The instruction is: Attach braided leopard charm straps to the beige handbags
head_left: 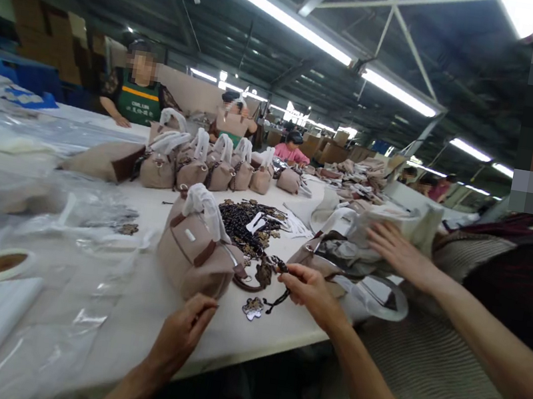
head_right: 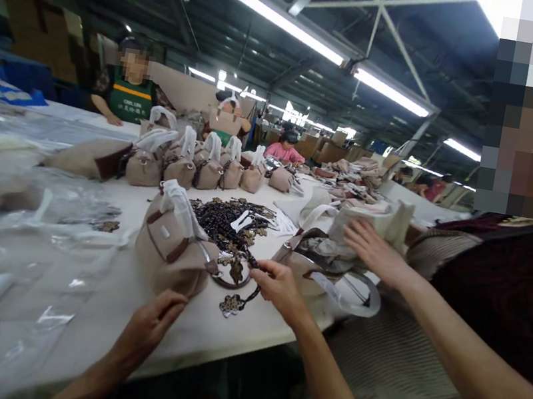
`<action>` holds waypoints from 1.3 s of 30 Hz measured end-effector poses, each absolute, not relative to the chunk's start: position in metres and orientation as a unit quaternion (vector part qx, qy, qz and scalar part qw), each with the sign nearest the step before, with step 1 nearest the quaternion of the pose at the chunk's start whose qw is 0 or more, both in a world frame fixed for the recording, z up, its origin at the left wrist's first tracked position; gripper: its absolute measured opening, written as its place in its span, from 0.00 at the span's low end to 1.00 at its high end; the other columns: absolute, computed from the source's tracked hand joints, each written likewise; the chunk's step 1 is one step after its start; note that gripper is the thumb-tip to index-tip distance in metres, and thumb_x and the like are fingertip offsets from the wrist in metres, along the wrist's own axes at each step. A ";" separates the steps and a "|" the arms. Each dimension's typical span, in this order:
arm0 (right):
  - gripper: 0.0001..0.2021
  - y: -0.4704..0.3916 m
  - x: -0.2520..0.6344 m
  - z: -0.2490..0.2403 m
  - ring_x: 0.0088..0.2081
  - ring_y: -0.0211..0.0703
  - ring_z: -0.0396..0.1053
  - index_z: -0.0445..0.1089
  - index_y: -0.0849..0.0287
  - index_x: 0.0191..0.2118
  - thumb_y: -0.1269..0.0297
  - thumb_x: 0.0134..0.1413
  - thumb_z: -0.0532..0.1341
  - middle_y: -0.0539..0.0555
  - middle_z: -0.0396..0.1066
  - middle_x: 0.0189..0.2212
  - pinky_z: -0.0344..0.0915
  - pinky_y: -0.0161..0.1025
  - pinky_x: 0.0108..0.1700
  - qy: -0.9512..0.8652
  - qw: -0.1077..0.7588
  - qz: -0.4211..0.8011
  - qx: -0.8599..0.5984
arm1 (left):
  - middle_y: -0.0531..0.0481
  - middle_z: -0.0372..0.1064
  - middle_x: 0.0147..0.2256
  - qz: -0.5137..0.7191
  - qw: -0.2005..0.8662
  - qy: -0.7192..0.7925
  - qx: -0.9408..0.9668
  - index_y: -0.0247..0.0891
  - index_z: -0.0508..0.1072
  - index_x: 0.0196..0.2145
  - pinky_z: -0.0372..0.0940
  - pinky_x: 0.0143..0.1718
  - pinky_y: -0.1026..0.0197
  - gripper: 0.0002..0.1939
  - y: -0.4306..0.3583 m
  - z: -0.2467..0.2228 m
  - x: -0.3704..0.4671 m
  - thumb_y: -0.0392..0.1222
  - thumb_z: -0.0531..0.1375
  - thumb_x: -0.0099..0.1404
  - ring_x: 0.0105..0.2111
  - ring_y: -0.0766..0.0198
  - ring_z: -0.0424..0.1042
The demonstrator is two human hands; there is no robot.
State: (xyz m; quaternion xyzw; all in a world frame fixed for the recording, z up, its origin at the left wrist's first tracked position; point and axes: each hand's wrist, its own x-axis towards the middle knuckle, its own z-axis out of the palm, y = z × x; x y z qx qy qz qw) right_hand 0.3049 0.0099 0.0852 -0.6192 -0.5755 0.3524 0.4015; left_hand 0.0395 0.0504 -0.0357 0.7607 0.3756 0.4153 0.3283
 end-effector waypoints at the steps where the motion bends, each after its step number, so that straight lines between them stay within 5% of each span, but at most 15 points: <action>1: 0.22 0.000 0.299 0.089 0.19 0.29 0.53 0.74 0.63 0.43 0.49 0.50 0.64 0.46 0.62 0.22 0.48 0.30 0.20 -0.559 0.421 0.389 -0.599 | 0.47 0.73 0.36 0.436 0.332 0.368 0.751 0.39 0.73 0.38 0.65 0.42 0.60 0.13 0.047 -0.021 0.043 0.48 0.52 0.68 0.38 0.59 0.72; 6: 0.22 -0.036 0.270 0.096 0.19 0.28 0.52 0.75 0.62 0.42 0.48 0.48 0.67 0.46 0.62 0.22 0.45 0.30 0.20 -0.535 0.423 0.475 -0.556 | 0.44 0.72 0.49 0.419 0.506 0.272 0.703 0.39 0.71 0.50 0.60 0.53 0.56 0.17 0.035 0.041 0.057 0.48 0.53 0.69 0.50 0.57 0.68; 13: 0.21 -0.053 0.245 0.092 0.19 0.27 0.51 0.75 0.62 0.43 0.51 0.48 0.69 0.45 0.60 0.20 0.45 0.30 0.21 -0.510 0.429 0.499 -0.554 | 0.47 0.73 0.31 0.332 0.738 0.191 0.555 0.33 0.73 0.43 0.64 0.30 0.63 0.23 0.013 0.053 0.053 0.57 0.60 0.62 0.27 0.65 0.69; 39: 0.27 -0.048 0.229 0.074 0.19 0.29 0.50 0.74 0.64 0.42 0.45 0.44 0.68 0.44 0.58 0.19 0.43 0.31 0.20 -0.517 0.387 0.504 -0.573 | 0.48 0.73 0.29 0.319 0.756 0.272 0.502 0.33 0.72 0.37 0.60 0.28 0.66 0.21 0.007 0.048 0.024 0.56 0.63 0.59 0.26 0.67 0.70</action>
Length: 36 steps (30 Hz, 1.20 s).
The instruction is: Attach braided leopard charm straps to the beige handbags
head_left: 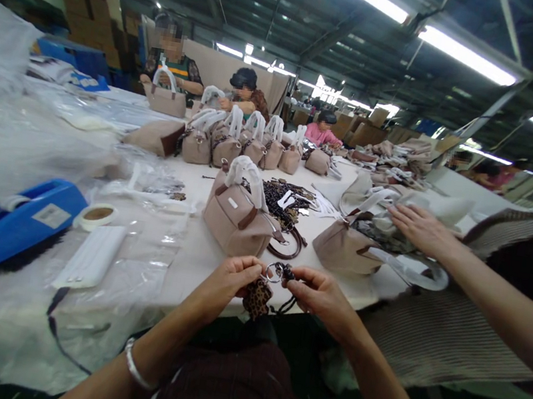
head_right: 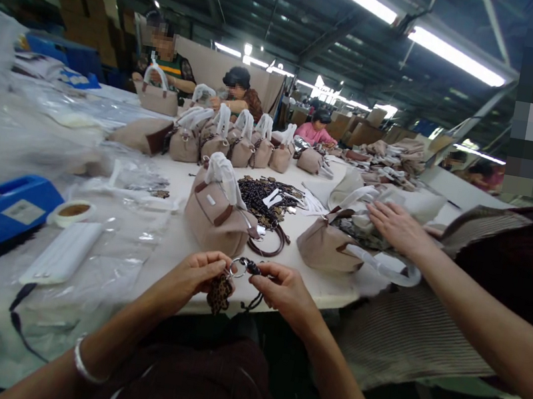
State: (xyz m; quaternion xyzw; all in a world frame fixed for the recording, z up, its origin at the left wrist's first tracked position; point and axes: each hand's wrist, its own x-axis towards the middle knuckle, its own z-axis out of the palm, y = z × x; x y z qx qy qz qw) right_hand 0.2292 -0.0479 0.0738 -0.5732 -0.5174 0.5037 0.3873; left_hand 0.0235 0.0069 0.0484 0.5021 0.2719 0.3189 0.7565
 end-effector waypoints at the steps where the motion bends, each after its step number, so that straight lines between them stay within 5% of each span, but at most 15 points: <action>1: 0.26 -0.048 0.229 0.073 0.19 0.29 0.50 0.74 0.64 0.42 0.46 0.44 0.68 0.44 0.59 0.19 0.44 0.31 0.21 -0.526 0.382 0.499 -0.573 | 0.48 0.74 0.29 0.318 0.755 0.274 0.503 0.33 0.72 0.36 0.60 0.27 0.66 0.21 0.007 0.048 0.023 0.56 0.63 0.59 0.26 0.68 0.70; 14: 0.21 -0.045 0.233 0.073 0.20 0.31 0.54 0.75 0.59 0.46 0.51 0.50 0.66 0.46 0.64 0.20 0.49 0.30 0.21 -0.587 0.315 0.478 -0.573 | 0.50 0.72 0.25 0.319 0.748 0.299 0.499 0.35 0.66 0.29 0.60 0.27 0.66 0.21 0.010 0.049 0.022 0.56 0.65 0.56 0.23 0.68 0.69; 19: 0.22 -0.038 0.223 0.071 0.18 0.31 0.52 0.76 0.60 0.43 0.48 0.50 0.64 0.44 0.57 0.16 0.49 0.31 0.20 -0.553 0.359 0.499 -0.563 | 0.50 0.72 0.25 0.315 0.738 0.301 0.515 0.36 0.65 0.29 0.58 0.26 0.66 0.21 0.012 0.044 0.023 0.57 0.64 0.58 0.22 0.69 0.67; 36: 0.20 -0.027 0.203 0.055 0.17 0.28 0.49 0.74 0.61 0.33 0.46 0.46 0.67 0.45 0.60 0.18 0.44 0.31 0.18 -0.496 0.410 0.540 -0.543 | 0.51 0.68 0.26 0.334 0.732 0.312 0.505 0.35 0.69 0.33 0.58 0.26 0.66 0.20 0.015 0.029 0.020 0.56 0.63 0.59 0.24 0.68 0.65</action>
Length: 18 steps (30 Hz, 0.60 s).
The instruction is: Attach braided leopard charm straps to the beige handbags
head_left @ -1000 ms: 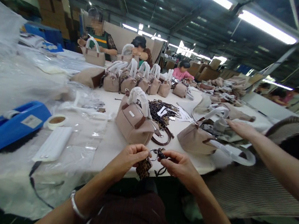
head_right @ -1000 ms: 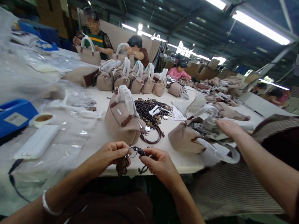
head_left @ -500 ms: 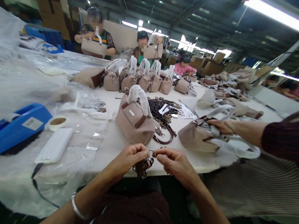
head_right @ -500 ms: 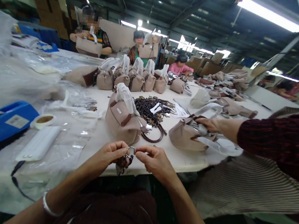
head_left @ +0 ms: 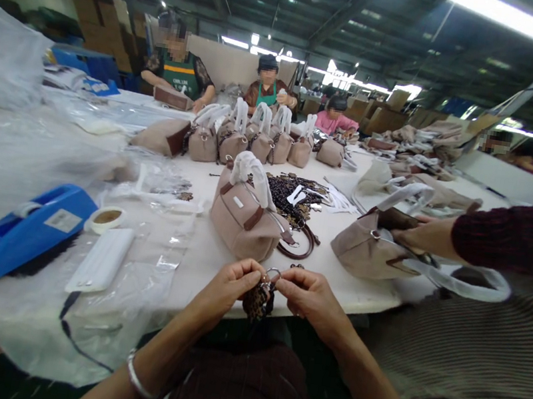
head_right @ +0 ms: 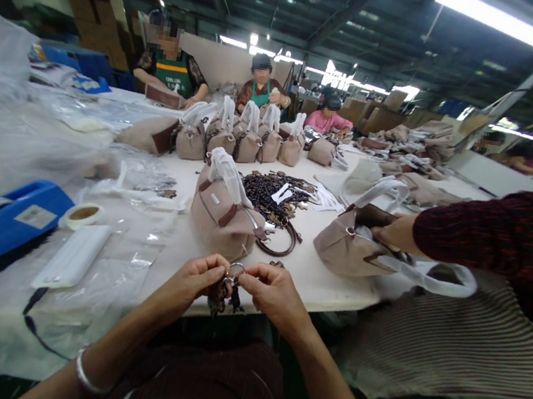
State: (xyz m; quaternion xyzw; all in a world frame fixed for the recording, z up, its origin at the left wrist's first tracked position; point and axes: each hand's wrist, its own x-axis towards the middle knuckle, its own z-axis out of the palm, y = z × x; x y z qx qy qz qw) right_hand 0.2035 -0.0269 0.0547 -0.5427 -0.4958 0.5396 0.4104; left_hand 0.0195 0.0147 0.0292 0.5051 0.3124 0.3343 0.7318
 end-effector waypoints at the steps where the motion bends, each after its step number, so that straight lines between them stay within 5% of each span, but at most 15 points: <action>1: 0.21 -0.027 0.204 0.054 0.17 0.28 0.49 0.74 0.61 0.33 0.46 0.45 0.67 0.45 0.60 0.18 0.44 0.31 0.18 -0.491 0.414 0.542 -0.542 | 0.52 0.67 0.26 0.335 0.733 0.315 0.502 0.35 0.69 0.33 0.58 0.26 0.66 0.20 0.015 0.029 0.019 0.57 0.63 0.59 0.24 0.69 0.65; 9: 0.20 -0.022 0.200 0.045 0.17 0.29 0.54 0.74 0.61 0.32 0.47 0.44 0.69 0.45 0.62 0.18 0.47 0.30 0.18 -0.462 0.469 0.532 -0.532 | 0.53 0.67 0.26 0.343 0.659 0.329 0.583 0.36 0.70 0.35 0.61 0.28 0.64 0.15 0.016 0.025 0.018 0.52 0.60 0.62 0.25 0.67 0.66; 14: 0.19 -0.019 0.193 0.043 0.15 0.27 0.52 0.72 0.62 0.32 0.48 0.47 0.68 0.44 0.61 0.18 0.46 0.30 0.17 -0.446 0.493 0.548 -0.508 | 0.47 0.70 0.40 0.394 0.469 0.364 0.702 0.38 0.72 0.38 0.63 0.45 0.59 0.09 0.022 0.033 0.013 0.46 0.58 0.65 0.42 0.59 0.69; 18: 0.19 -0.016 0.187 0.047 0.14 0.27 0.50 0.70 0.61 0.29 0.48 0.46 0.69 0.43 0.59 0.16 0.44 0.30 0.16 -0.442 0.487 0.563 -0.500 | 0.53 0.67 0.28 0.355 0.462 0.385 0.715 0.38 0.71 0.32 0.59 0.34 0.64 0.12 0.031 0.048 0.009 0.47 0.54 0.67 0.31 0.64 0.65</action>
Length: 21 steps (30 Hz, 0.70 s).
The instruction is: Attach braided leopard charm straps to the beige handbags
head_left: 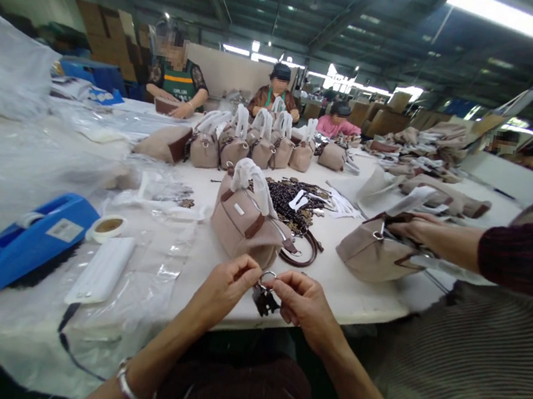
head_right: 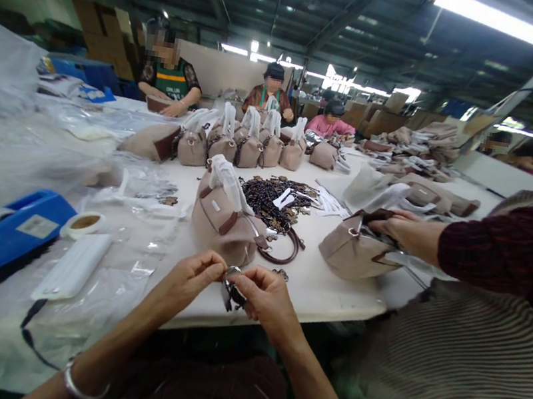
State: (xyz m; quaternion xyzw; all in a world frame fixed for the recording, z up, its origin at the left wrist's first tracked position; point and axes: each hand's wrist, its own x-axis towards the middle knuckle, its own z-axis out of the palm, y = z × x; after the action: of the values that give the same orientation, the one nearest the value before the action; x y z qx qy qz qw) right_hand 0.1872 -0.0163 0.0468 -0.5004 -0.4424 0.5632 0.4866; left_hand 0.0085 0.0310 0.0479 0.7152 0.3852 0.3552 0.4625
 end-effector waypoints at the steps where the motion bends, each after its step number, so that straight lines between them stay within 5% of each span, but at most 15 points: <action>1: 0.19 -0.015 0.185 0.047 0.14 0.27 0.50 0.70 0.61 0.29 0.48 0.46 0.69 0.42 0.58 0.15 0.44 0.29 0.16 -0.443 0.488 0.562 -0.500 | 0.54 0.65 0.26 0.348 0.464 0.387 0.717 0.38 0.70 0.30 0.57 0.31 0.65 0.12 0.032 0.051 0.009 0.48 0.55 0.66 0.28 0.65 0.63; 8: 0.20 -0.008 0.167 0.037 0.12 0.28 0.49 0.68 0.60 0.32 0.44 0.55 0.61 0.41 0.54 0.11 0.44 0.29 0.15 -0.427 0.582 0.492 -0.487 | 0.55 0.63 0.23 0.378 0.470 0.379 0.702 0.38 0.68 0.27 0.57 0.28 0.66 0.15 0.044 0.052 0.018 0.51 0.55 0.66 0.25 0.66 0.61; 15: 0.19 0.024 0.159 0.054 0.19 0.32 0.61 0.65 0.60 0.29 0.46 0.51 0.63 0.51 0.71 0.20 0.56 0.29 0.20 -0.371 0.635 0.460 -0.499 | 0.48 0.70 0.37 0.415 0.253 0.453 0.747 0.39 0.72 0.41 0.62 0.36 0.59 0.12 0.131 0.059 0.013 0.41 0.59 0.59 0.32 0.61 0.68; 21: 0.19 0.057 0.150 0.058 0.16 0.34 0.59 0.63 0.58 0.26 0.46 0.47 0.64 0.50 0.69 0.16 0.53 0.31 0.19 -0.367 0.632 0.439 -0.522 | 0.54 0.66 0.25 0.288 0.448 0.348 0.772 0.35 0.71 0.30 0.58 0.24 0.65 0.08 0.181 0.071 0.020 0.43 0.61 0.55 0.24 0.66 0.64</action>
State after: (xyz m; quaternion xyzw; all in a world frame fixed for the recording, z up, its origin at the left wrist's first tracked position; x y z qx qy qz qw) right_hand 0.1503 0.0567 0.0575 -0.5223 -0.3672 0.4389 0.6322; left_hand 0.0202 0.1808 0.0714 0.7717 0.3478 0.2882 0.4477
